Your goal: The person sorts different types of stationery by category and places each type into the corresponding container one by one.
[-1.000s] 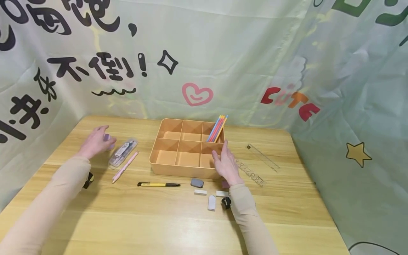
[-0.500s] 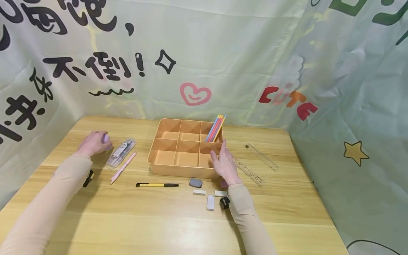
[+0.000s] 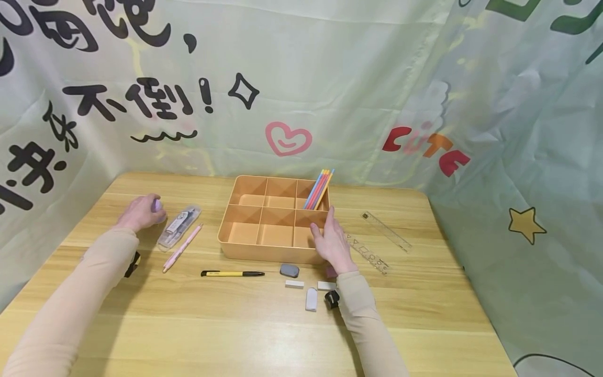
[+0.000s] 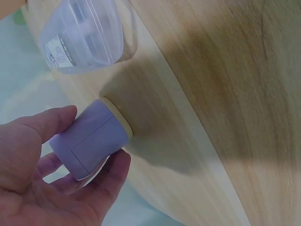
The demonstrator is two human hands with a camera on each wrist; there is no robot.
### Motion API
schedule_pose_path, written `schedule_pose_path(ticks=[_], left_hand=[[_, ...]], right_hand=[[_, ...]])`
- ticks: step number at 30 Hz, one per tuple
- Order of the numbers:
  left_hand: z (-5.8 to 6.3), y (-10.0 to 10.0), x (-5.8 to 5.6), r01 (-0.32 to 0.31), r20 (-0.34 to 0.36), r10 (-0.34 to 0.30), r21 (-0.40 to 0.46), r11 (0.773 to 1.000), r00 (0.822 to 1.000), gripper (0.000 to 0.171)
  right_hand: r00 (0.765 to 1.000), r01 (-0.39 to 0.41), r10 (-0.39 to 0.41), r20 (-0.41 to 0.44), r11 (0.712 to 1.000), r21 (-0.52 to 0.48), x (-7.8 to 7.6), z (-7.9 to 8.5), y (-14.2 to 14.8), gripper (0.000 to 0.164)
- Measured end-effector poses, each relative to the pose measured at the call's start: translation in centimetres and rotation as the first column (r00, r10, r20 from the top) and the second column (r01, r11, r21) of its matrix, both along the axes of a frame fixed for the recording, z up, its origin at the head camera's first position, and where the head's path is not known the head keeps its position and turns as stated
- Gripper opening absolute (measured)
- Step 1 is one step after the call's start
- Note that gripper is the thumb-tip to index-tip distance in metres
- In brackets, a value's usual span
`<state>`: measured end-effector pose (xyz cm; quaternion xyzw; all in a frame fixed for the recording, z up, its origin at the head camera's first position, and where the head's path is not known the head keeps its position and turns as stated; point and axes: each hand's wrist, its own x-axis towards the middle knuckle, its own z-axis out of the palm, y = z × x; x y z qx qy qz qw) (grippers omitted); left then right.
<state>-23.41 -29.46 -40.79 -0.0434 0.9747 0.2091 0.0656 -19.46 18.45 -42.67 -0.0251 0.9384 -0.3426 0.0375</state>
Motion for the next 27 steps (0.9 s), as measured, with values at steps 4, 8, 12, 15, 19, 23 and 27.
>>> schedule_pose_path(ticks=[4,8,12,15,19,23,27], left_hand=[[0.0,-0.1,0.0,0.006,-0.006,-0.006,0.001,1.000,1.000,0.063],[0.0,-0.1,0.0,0.014,-0.029,-0.014,0.007,1.000,0.999,0.063],[0.1,0.2,-0.1,0.014,-0.083,-0.012,0.023,1.000,0.996,0.061],[0.5,0.7,-0.2,0.015,-0.135,-0.011,0.029,0.999,0.991,0.058],[1.1,1.9,-0.6,0.035,-0.187,-0.029,0.030,0.999,0.982,0.056],[2.1,3.8,-1.0,0.062,-0.192,-0.050,0.056,0.997,0.980,0.057],[3.2,6.2,-1.6,0.106,-0.207,-0.089,0.070,0.992,0.974,0.057]], right_hand=[[1.000,0.000,0.000,-0.001,1.000,0.000,0.0,0.0,0.0,0.083],[1.000,0.001,-0.001,0.003,1.000,0.003,0.0,0.1,0.0,0.083],[1.000,0.002,-0.002,0.009,1.000,-0.001,0.0,0.1,0.0,0.084],[1.000,0.004,-0.004,0.015,1.000,-0.002,0.0,0.1,0.0,0.084],[1.000,0.007,-0.007,0.022,1.000,-0.007,0.0,0.1,-0.1,0.086],[1.000,0.007,-0.006,0.023,1.000,-0.009,0.0,0.0,-0.1,0.086],[1.000,0.003,-0.002,0.023,1.000,-0.005,-0.1,0.0,-0.1,0.085]])
